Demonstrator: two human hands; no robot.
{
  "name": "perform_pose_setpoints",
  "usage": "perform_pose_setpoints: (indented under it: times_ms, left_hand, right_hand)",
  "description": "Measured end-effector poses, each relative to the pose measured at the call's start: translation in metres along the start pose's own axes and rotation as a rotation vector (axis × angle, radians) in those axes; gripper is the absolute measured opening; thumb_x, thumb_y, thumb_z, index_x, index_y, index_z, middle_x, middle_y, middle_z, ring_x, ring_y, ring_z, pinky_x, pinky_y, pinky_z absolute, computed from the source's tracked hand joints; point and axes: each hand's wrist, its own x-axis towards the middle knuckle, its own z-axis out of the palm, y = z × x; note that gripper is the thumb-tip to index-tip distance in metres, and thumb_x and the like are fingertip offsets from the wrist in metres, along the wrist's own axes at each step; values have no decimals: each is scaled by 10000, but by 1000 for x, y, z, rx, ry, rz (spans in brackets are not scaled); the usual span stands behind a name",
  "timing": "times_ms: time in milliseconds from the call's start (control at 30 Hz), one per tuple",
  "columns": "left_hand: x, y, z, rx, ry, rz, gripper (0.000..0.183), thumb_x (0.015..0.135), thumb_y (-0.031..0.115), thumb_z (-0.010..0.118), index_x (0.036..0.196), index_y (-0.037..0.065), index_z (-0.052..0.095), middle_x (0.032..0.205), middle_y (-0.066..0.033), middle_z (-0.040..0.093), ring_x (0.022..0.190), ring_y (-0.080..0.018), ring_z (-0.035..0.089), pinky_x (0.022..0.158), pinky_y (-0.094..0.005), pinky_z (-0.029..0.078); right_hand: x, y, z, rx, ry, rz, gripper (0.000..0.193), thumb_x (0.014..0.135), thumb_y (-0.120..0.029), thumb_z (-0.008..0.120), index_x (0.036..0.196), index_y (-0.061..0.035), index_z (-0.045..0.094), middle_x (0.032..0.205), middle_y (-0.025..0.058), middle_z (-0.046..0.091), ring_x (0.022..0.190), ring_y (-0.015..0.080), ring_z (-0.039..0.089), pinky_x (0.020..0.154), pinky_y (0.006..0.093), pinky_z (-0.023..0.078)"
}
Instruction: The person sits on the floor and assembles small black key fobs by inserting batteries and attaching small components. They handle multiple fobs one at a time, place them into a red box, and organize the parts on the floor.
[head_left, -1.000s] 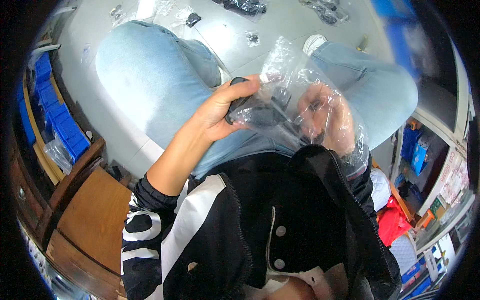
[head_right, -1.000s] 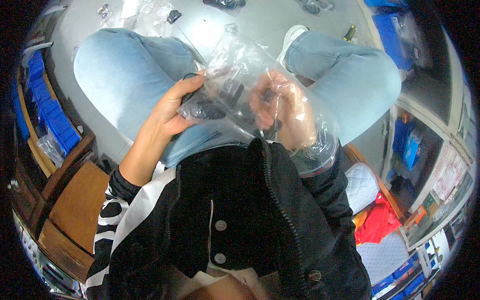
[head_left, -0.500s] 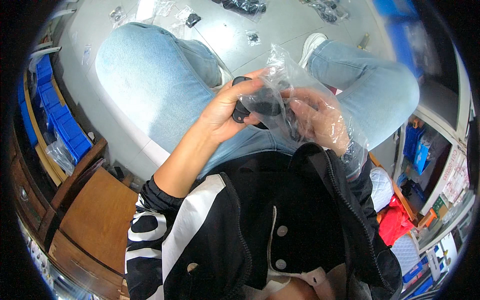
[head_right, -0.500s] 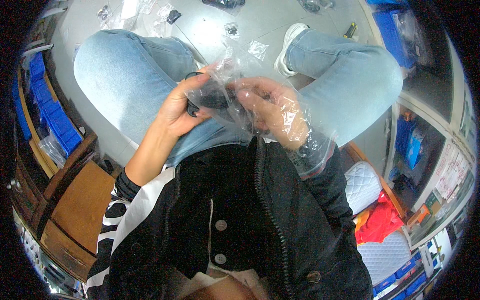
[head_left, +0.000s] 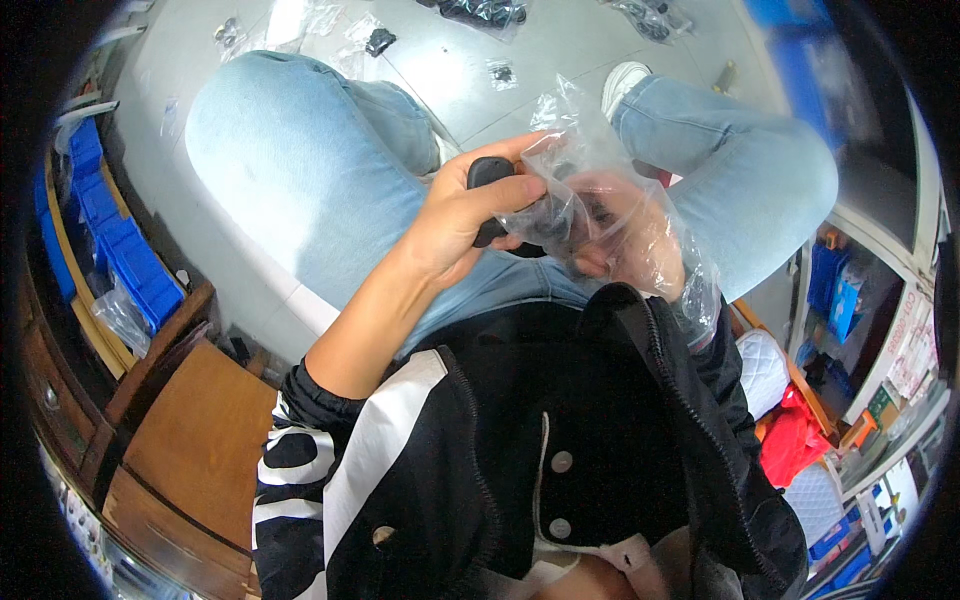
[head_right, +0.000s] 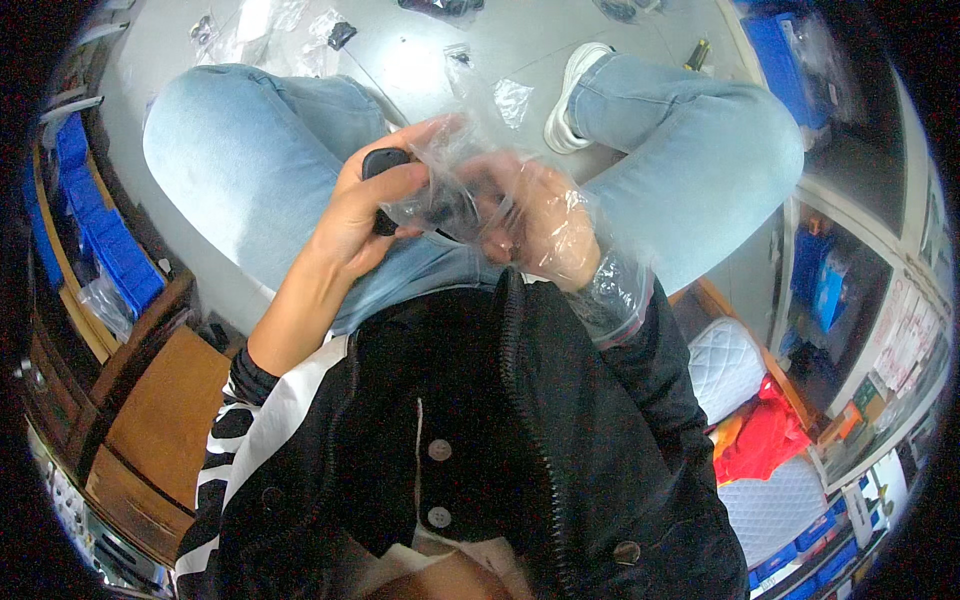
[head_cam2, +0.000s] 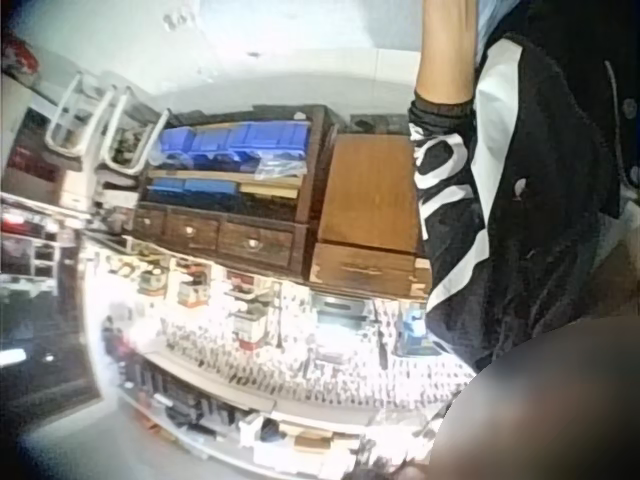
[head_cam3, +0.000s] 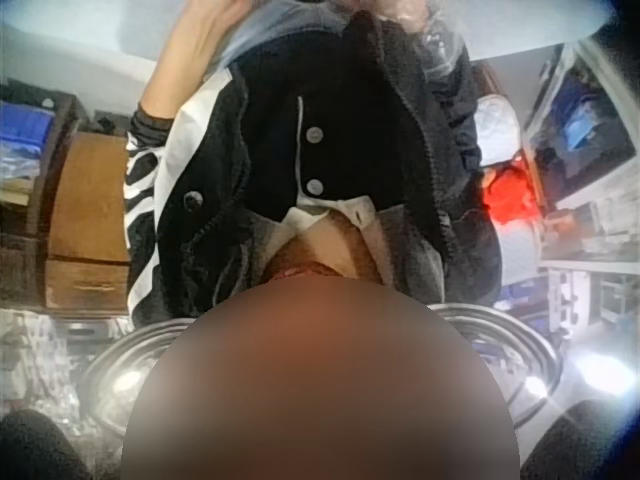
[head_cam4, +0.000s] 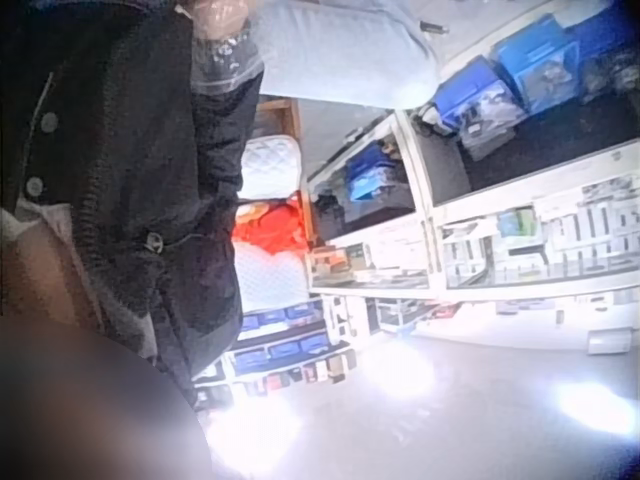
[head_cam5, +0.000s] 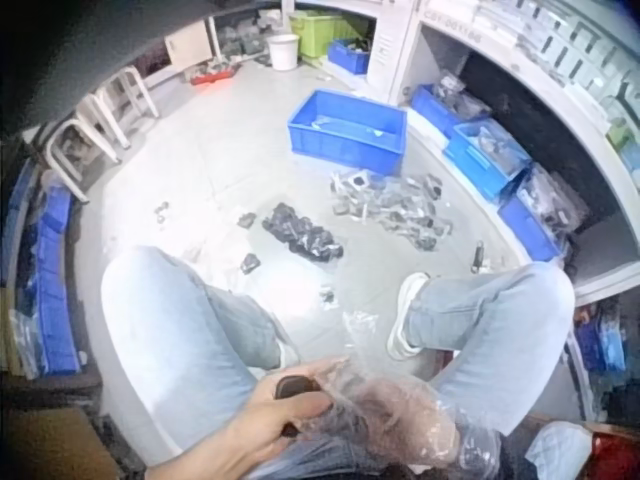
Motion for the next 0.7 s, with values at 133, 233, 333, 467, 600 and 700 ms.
perform_pose_setpoints:
  times_ms: [133, 233, 333, 467, 600, 700]
  left_hand:
    - [-1, 1, 3, 78, 2, 64, 485, 714, 77, 594, 1169, -22, 461, 830, -26, 556, 709, -81, 519, 627, -185, 435]
    - [-1, 3, 4, 113, -7, 66, 496, 706, 75, 608, 1169, -26, 461, 893, -39, 558, 781, -99, 527, 715, -204, 435]
    - [-1, 3, 5, 145, -3, 69, 492, 714, 86, 608, 1168, -31, 457, 971, -59, 556, 829, -114, 534, 734, -220, 441]
    - [4, 0, 9, -5, 13, 100, 472, 736, 103, 591, 1165, -39, 452, 1023, -84, 552, 859, -131, 539, 757, -235, 440]
    - [3, 1, 12, 16, 14, 105, 453, 750, 99, 563, 1164, -44, 446, 1062, -109, 536, 915, -160, 532, 794, -261, 433]
    - [2, 3, 13, 27, 52, 71, 433, 755, 86, 546, 1156, -45, 449, 1070, -115, 534, 941, -172, 528, 815, -274, 427]
  right_hand:
    - [0, -11, 8, -399, 45, -5, 304, 823, -311, 547, 935, -29, 554, 625, 0, 481, 454, 61, 421, 394, 188, 315]
    - [-1, -17, 11, -386, 9, 15, 272, 798, -289, 589, 889, -34, 555, 615, -1, 492, 458, 63, 432, 397, 182, 317]
    - [-3, -19, 12, -395, 12, 6, 253, 788, -282, 601, 848, -42, 550, 611, -5, 489, 456, 65, 431, 396, 178, 311]
    - [-1, -18, 12, 101, -124, -26, 209, 777, -235, 613, 837, -49, 540, 661, 6, 502, 473, 67, 439, 395, 183, 309]
    - [0, -22, 11, -50, -9, 34, 198, 764, -188, 621, 869, -42, 539, 729, 23, 526, 557, 74, 475, 425, 198, 341]
    - [-3, -22, 14, -315, 53, -84, 243, 754, -186, 633, 917, -26, 549, 787, 39, 564, 671, 94, 523, 534, 215, 419]
